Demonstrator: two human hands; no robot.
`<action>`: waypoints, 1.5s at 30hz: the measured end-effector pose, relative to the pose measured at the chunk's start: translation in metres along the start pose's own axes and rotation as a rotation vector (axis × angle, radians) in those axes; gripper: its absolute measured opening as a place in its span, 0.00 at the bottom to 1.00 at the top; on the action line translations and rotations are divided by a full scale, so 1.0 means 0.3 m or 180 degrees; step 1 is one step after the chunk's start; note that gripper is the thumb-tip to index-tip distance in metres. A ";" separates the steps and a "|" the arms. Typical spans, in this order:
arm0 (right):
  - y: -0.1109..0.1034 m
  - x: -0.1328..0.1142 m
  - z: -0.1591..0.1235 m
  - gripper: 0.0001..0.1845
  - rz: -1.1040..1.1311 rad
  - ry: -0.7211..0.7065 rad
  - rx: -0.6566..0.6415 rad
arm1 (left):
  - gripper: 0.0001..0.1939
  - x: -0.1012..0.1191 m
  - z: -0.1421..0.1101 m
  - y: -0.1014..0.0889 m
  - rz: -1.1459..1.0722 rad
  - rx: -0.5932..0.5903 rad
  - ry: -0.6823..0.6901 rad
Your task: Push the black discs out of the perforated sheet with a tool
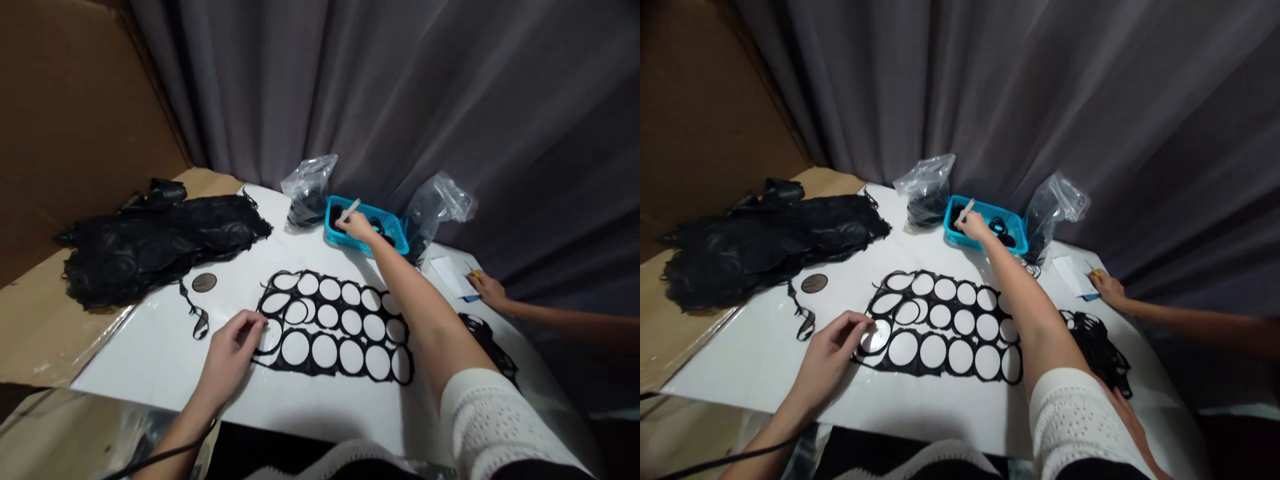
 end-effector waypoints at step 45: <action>0.070 -0.085 -1.239 0.07 0.1588 0.0387 0.0591 | 0.26 0.125 -0.236 0.194 0.2043 -0.1097 0.3049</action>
Point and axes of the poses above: each hand's wrist, its own z-axis towards the middle knuckle, its own y-axis out of the palm, x = y × z, the point moved 3 cm from there along z, towards the middle knuckle, and after that the axes turned 9 degrees about z, right-handed, at the moved point
